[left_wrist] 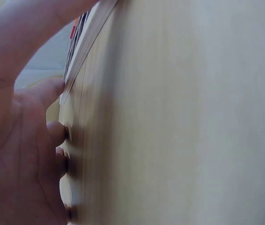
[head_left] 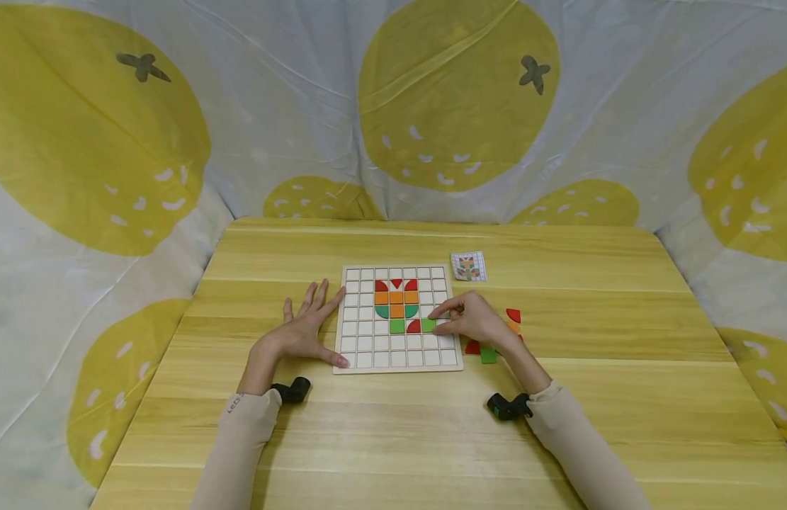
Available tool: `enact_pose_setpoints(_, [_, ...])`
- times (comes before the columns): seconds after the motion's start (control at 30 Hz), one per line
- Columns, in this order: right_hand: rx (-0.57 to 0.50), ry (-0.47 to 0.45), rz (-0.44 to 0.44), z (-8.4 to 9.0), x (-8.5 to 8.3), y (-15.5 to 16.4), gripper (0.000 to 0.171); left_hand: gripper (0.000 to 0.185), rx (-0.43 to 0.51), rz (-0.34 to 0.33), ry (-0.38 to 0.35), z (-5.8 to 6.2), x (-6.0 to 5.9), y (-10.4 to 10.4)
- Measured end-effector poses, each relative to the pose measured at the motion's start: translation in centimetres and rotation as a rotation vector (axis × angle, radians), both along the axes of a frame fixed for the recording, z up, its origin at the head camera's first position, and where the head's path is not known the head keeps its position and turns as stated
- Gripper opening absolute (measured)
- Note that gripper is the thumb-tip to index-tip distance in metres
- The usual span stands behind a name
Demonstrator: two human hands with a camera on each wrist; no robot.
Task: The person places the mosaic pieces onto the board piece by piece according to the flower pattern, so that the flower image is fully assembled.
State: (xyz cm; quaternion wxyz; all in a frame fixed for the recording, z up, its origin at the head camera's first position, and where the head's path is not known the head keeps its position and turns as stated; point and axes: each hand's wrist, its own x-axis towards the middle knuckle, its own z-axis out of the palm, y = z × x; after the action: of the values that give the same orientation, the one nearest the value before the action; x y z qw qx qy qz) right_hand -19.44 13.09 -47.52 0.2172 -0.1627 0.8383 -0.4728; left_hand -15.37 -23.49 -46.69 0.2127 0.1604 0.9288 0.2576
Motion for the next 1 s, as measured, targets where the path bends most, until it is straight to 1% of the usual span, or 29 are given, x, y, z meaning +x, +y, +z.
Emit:
enact_pose_setpoints(0.27, [-0.012,-0.019,-0.006,0.0,0.0,0.0,0.019,0.138,-0.002,0.002,0.005,0.0,0.0,0.0])
enact_pose_setpoints(0.47, [-0.007,-0.035,-0.010,0.5,-0.1,0.6,0.022,0.138,0.004,-0.002,0.004,0.0,-0.1,0.0])
enact_pose_setpoints(0.53, [-0.005,-0.038,-0.028,0.8,-0.2,1.0,0.023,0.138,0.006,-0.003,0.003,0.0,-0.1,0.0])
enact_pose_setpoints(0.77, [0.037,0.012,-0.063,1.7,-0.4,3.5,0.024,0.138,0.003,-0.002,0.002,0.1,0.0,0.1])
enact_pose_setpoints(1.0, [0.022,0.008,-0.087,1.6,-0.3,6.1,0.028,0.138,0.004,-0.002,0.000,0.1,0.1,0.1])
